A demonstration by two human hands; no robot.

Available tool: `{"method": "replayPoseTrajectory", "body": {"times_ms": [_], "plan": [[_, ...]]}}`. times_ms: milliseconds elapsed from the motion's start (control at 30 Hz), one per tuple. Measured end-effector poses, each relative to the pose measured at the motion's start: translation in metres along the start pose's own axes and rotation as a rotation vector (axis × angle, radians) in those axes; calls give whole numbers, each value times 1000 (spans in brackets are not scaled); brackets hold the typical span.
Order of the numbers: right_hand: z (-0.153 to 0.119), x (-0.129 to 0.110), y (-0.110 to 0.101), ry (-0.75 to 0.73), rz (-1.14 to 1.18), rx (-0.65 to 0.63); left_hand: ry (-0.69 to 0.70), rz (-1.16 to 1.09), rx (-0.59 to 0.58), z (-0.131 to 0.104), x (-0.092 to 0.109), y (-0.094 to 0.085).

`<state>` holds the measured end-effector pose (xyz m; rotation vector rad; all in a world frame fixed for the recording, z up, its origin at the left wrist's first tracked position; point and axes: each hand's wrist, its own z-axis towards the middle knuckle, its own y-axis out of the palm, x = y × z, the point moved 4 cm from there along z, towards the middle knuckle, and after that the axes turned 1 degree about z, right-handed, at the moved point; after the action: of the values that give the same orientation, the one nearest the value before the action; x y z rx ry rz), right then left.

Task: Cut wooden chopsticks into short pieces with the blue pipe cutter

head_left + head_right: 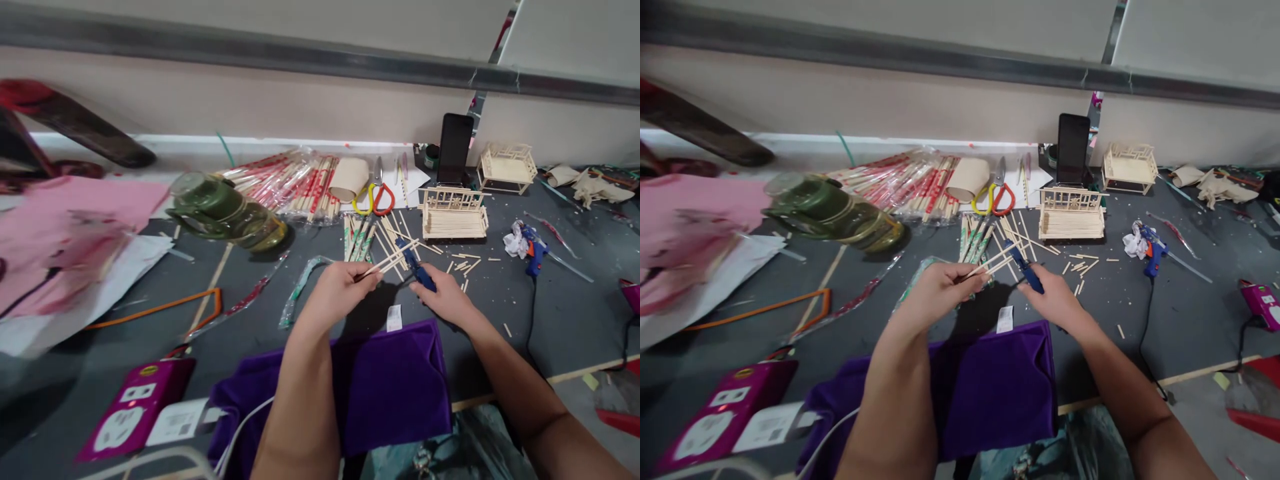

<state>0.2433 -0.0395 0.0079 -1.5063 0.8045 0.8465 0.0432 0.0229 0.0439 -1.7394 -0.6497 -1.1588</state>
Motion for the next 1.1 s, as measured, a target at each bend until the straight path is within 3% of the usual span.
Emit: {"method": "replayPoseTrajectory", "body": {"times_ms": [200,767,1100], "plan": [[2,5,7,18,-11,43,10,64,-25,4,-4,0],[5,4,12,16,-115,63,-68,-52,-94,10,-10,-3],[7,5,15,5,-146,40,-144,-3,-110,12,-30,-5]]}}
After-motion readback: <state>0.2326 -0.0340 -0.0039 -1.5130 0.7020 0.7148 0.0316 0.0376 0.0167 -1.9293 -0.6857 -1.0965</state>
